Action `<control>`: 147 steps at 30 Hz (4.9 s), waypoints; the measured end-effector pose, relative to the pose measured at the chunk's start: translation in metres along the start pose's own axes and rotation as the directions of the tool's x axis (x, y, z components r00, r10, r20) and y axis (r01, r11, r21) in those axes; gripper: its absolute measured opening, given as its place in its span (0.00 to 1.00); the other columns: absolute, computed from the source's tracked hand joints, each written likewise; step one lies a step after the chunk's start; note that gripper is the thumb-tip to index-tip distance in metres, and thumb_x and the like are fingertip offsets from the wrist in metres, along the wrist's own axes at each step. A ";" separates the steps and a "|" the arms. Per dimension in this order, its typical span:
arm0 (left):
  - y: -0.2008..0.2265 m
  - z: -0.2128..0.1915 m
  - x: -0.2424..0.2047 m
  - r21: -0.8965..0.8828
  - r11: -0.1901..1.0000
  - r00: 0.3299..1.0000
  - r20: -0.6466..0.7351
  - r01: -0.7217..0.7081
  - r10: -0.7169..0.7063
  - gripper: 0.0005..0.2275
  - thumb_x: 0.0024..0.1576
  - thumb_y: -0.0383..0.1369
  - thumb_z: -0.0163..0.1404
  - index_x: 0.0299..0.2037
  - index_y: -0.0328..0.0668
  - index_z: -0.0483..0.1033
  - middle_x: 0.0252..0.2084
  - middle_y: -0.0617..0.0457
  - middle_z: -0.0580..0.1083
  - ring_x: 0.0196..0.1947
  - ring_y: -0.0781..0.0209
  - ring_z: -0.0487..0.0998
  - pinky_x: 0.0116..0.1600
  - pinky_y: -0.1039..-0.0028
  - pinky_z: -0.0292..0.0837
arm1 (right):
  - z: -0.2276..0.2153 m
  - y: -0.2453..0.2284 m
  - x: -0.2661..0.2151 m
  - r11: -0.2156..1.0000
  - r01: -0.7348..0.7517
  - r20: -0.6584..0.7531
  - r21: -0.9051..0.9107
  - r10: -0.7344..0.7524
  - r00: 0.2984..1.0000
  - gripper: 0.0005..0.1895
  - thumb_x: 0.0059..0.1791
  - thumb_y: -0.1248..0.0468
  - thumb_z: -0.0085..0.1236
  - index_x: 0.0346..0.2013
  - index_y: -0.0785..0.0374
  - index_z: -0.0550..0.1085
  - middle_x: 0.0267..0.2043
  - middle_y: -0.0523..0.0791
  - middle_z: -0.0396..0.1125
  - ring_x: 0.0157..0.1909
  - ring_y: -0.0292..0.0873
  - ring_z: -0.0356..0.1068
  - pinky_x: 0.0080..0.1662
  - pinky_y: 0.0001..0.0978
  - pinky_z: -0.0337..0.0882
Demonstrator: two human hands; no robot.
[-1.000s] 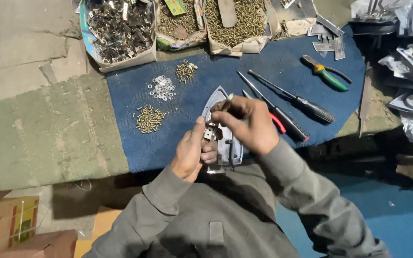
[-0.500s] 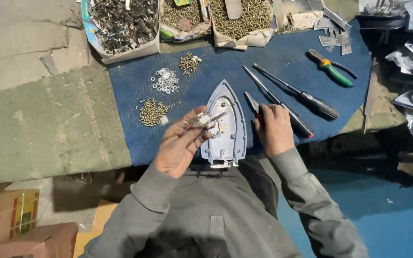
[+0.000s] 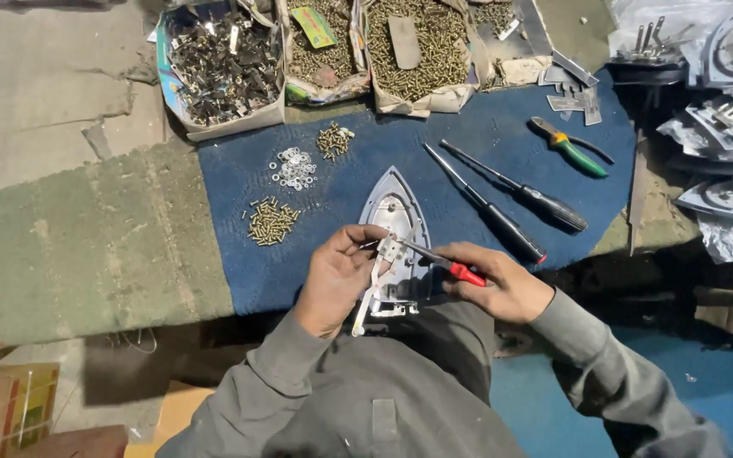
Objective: The person assembles a metal electrical component, likely an iron soleplate, by inserting screws and washers and tightening them with a screwdriver. They use pliers to adjust internal parts and a hammer to tap components into place. The work is performed on a blue mat on a cluttered workbench with piles of screws and washers nearby.
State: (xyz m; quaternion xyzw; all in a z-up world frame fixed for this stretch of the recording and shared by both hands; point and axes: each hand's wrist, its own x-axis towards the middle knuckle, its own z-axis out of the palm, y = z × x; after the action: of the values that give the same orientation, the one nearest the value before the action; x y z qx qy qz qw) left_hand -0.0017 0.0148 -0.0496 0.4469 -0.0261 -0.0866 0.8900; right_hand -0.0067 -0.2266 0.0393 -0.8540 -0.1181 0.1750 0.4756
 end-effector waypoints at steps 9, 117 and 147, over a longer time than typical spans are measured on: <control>0.062 0.008 -0.006 0.598 0.798 0.982 0.183 -0.078 -0.041 0.19 0.60 0.18 0.47 0.61 0.40 0.67 0.51 0.39 0.77 0.51 0.43 0.82 0.49 0.56 0.84 | -0.010 0.026 -0.002 0.956 -0.059 0.130 -0.288 0.100 0.986 0.25 0.40 0.66 0.58 0.52 0.51 0.80 0.32 0.51 0.78 0.36 0.63 0.76 0.43 0.48 0.76; -0.056 -0.025 -0.024 0.812 0.090 0.783 0.518 -0.576 0.343 0.10 0.52 0.25 0.62 0.31 0.48 0.72 0.43 0.54 0.75 0.52 0.50 0.73 0.62 0.45 0.63 | 0.072 0.051 0.059 0.959 -0.215 -0.438 -0.185 0.115 0.892 0.15 0.49 0.48 0.67 0.51 0.35 0.81 0.33 0.46 0.70 0.37 0.52 0.74 0.44 0.43 0.73; -0.040 0.004 -0.012 0.814 -0.133 0.704 0.560 -0.566 0.437 0.08 0.57 0.37 0.56 0.27 0.49 0.76 0.29 0.52 0.72 0.42 0.47 0.76 0.57 0.49 0.66 | 0.154 -0.009 0.193 0.862 0.079 -0.029 -0.500 -0.108 0.994 0.10 0.46 0.60 0.67 0.40 0.54 0.78 0.37 0.43 0.76 0.43 0.52 0.78 0.44 0.43 0.78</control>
State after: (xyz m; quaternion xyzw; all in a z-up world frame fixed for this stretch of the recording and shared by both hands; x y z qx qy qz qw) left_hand -0.0190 -0.0093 -0.0787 0.8564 -0.2880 0.2777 0.3264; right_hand 0.1055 -0.0323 -0.0636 -0.9455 -0.1873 0.0915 0.2501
